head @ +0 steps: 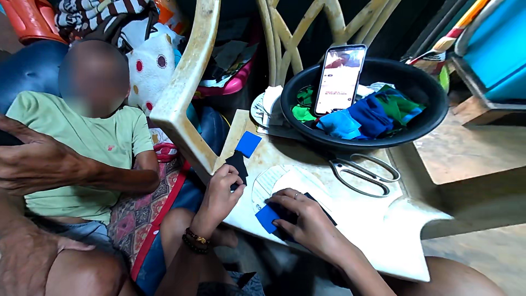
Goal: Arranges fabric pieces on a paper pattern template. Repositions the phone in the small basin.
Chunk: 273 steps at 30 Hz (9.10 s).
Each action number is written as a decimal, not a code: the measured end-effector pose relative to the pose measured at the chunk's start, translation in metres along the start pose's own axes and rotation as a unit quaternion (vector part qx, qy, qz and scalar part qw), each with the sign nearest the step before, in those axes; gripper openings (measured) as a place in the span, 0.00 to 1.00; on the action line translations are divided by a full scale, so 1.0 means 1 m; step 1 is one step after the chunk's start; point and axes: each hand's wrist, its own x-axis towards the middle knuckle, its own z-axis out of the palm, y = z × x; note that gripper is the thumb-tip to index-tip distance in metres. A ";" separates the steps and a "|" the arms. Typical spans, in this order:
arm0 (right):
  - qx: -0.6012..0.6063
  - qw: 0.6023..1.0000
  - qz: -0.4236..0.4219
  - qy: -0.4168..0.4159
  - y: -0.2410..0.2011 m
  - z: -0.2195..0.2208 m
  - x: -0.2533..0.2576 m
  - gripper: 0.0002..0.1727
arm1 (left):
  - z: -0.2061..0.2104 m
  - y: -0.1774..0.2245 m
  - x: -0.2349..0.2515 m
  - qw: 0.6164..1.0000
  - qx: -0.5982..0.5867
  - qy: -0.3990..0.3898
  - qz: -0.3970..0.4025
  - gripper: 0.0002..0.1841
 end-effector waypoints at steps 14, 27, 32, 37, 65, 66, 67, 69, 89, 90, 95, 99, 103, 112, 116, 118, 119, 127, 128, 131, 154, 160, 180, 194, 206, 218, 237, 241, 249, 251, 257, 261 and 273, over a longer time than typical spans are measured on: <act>-0.022 1.000 -0.007 -0.003 0.001 -0.001 0.002 0.21 | 0.003 -0.002 0.002 1.000 0.005 -0.006 0.002 0.04; -0.043 0.998 -0.031 -0.012 -0.009 0.000 0.010 0.17 | 0.014 -0.013 0.000 0.996 0.003 0.064 0.063 0.03; -0.051 0.997 -0.044 -0.027 -0.017 0.010 0.023 0.13 | 0.014 -0.012 0.000 0.998 0.011 0.035 0.057 0.04; -0.065 0.997 -0.033 -0.021 -0.016 0.019 0.037 0.10 | 0.014 -0.015 -0.001 0.998 -0.003 0.032 0.057 0.04; -0.041 0.999 -0.007 0.009 -0.034 0.042 0.076 0.14 | 0.005 -0.039 -0.005 0.944 -0.315 0.088 -0.027 0.06; -0.032 0.999 0.011 0.003 -0.035 0.041 0.077 0.13 | 0.004 -0.039 -0.006 0.941 -0.326 0.089 -0.027 0.06; -0.022 0.999 0.032 -0.003 -0.035 0.041 0.079 0.12 | 0.004 -0.039 -0.006 0.938 -0.334 0.089 -0.028 0.06; 0.003 0.997 0.076 -0.016 -0.035 0.039 0.081 0.10 | 0.004 -0.039 -0.008 0.936 -0.339 0.090 -0.027 0.06; 0.076 0.976 0.205 0.002 -0.031 0.035 0.087 0.12 | 0.008 -0.036 -0.006 0.961 -0.258 0.097 0.010 0.05; 0.079 0.976 0.205 0.002 -0.031 0.035 0.087 0.12 | 0.008 -0.036 -0.006 0.962 -0.254 0.099 0.014 0.05; 0.078 0.973 0.217 -0.018 -0.033 0.033 0.088 0.09 | 0.010 -0.036 -0.006 0.967 -0.233 0.097 0.019 0.06; 0.081 0.973 0.216 -0.025 -0.033 0.033 0.089 0.10 | 0.010 -0.036 -0.005 0.968 -0.231 0.095 0.023 0.06; 0.087 0.971 0.221 -0.034 -0.035 0.033 0.091 0.10 | 0.010 -0.035 -0.005 0.968 -0.229 0.100 0.019 0.05; 0.087 0.973 0.213 -0.034 -0.035 0.034 0.092 0.10 | 0.010 -0.035 -0.005 0.965 -0.237 0.106 0.021 0.05; 0.077 0.975 0.203 -0.037 -0.033 0.033 0.091 0.11 | 0.011 -0.035 -0.005 0.966 -0.236 0.104 0.022 0.05; 0.077 0.975 0.203 -0.040 -0.032 0.033 0.091 0.11 | 0.012 -0.038 -0.005 0.965 -0.237 0.105 0.026 0.05; 0.079 0.975 0.202 -0.039 -0.031 0.034 0.091 0.11 | 0.012 -0.039 -0.005 0.965 -0.240 0.104 0.025 0.05; 0.090 0.976 0.199 -0.024 -0.029 0.036 0.088 0.10 | 0.009 -0.036 -0.005 0.964 -0.243 0.104 0.020 0.07; 0.092 0.976 0.199 -0.023 -0.028 0.036 0.088 0.10 | 0.008 -0.036 -0.005 0.964 -0.245 0.103 0.019 0.07; 0.097 0.975 0.197 -0.022 -0.028 0.036 0.087 0.10 | 0.008 -0.035 -0.005 0.963 -0.250 0.101 0.018 0.07; 0.093 0.977 0.189 -0.016 -0.028 0.038 0.085 0.11 | 0.010 -0.036 -0.006 0.963 -0.247 0.107 0.032 0.05; 0.085 0.978 0.189 -0.018 -0.028 0.038 0.086 0.10 | 0.010 -0.036 -0.007 0.963 -0.245 0.108 0.031 0.05; 0.065 0.985 0.156 -0.027 -0.025 0.038 0.085 0.11 | 0.011 -0.036 -0.005 0.965 -0.233 0.115 0.027 0.06; 0.002 0.987 0.160 -0.011 -0.028 0.037 0.084 0.12 | 0.009 -0.035 -0.004 0.945 -0.298 0.127 -0.042 0.08; -0.114 0.988 0.101 0.038 -0.031 0.042 0.080 0.08 | 0.015 -0.030 -0.009 0.923 -0.290 0.245 -0.070 0.08; -0.086 0.995 -0.022 0.044 -0.027 0.066 0.097 0.09 | 0.013 -0.031 -0.011 0.919 -0.312 0.229 -0.079 0.09; 0.219 0.969 0.111 0.006 -0.057 0.029 0.081 0.20 | -0.033 -0.005 -0.033 0.806 -0.564 0.172 -0.050 0.20; 0.493 0.844 0.186 -0.093 -0.056 0.003 0.055 0.25 | -0.026 0.019 -0.036 0.785 -0.609 0.086 -0.070 0.19; 0.418 0.896 0.142 -0.039 -0.013 -0.040 0.018 0.21 | 0.012 0.060 -0.040 0.808 -0.568 0.088 -0.131 0.18; 0.384 0.914 0.124 -0.023 -0.002 -0.044 0.010 0.18 | 0.022 0.066 -0.044 0.805 -0.566 0.086 -0.152 0.17; 0.364 0.921 0.140 -0.004 0.009 -0.051 -0.005 0.10 | 0.034 0.080 -0.048 0.798 -0.562 0.085 -0.199 0.15; 0.328 0.933 0.145 0.003 0.007 -0.054 -0.008 0.10 | 0.036 0.083 -0.052 0.802 -0.551 0.085 -0.214 0.14; 0.270 0.956 0.099 0.064 0.002 -0.029 0.003 0.11 | 0.026 0.072 -0.045 0.902 -0.388 0.168 -0.083 0.16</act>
